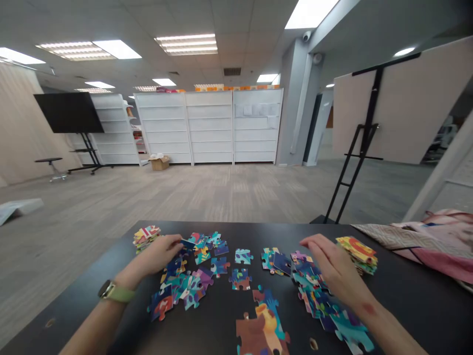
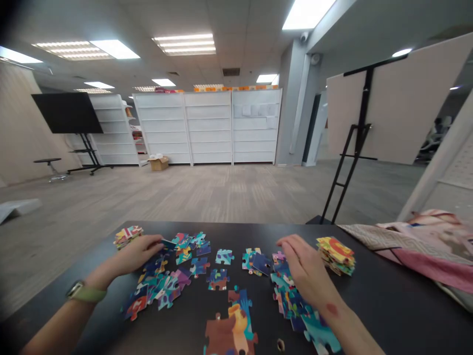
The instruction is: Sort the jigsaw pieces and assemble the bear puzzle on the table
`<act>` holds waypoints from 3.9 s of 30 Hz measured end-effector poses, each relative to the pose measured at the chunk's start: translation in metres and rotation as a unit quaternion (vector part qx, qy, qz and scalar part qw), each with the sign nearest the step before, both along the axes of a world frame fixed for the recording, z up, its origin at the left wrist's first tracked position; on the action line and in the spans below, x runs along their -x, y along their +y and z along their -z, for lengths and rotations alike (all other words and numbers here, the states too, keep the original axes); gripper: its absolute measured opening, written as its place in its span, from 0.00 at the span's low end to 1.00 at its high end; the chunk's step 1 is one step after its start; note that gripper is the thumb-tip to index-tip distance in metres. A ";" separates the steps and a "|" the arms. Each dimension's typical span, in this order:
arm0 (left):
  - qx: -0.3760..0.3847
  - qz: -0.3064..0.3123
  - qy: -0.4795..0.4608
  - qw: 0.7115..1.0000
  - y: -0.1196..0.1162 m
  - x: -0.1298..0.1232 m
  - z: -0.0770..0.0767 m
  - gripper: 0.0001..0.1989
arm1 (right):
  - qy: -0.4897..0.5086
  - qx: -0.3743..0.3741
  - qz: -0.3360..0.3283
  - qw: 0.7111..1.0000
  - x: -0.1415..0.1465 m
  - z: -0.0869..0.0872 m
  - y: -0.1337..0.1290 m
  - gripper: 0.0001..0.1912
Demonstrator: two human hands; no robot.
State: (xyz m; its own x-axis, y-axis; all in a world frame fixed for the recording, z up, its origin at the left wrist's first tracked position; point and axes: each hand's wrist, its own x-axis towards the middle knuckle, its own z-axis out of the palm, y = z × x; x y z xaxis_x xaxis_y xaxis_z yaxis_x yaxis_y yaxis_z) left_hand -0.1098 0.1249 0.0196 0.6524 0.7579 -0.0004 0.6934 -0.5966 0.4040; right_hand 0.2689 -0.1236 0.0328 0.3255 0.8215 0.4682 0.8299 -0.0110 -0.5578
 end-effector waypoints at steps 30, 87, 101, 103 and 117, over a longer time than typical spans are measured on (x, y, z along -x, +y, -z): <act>0.128 0.006 0.119 0.985 -0.008 0.017 0.002 0.22 | 0.006 0.140 0.101 0.985 -0.040 0.009 -0.004 0.19; -0.089 0.286 -0.138 0.944 -0.105 -0.077 0.018 0.09 | -0.151 0.296 0.026 0.943 -0.010 0.002 -0.009 0.07; -0.084 0.224 -0.211 0.948 -0.100 -0.073 0.017 0.08 | -0.109 0.201 -0.020 0.973 0.004 -0.011 -0.008 0.11; -0.076 0.225 -0.212 0.948 -0.102 -0.075 0.018 0.08 | -0.050 0.143 -0.028 0.988 0.010 -0.013 -0.007 0.11; 0.266 0.148 -0.255 0.918 -0.140 -0.099 0.031 0.17 | 0.471 0.146 -0.248 0.834 0.095 0.037 0.017 0.25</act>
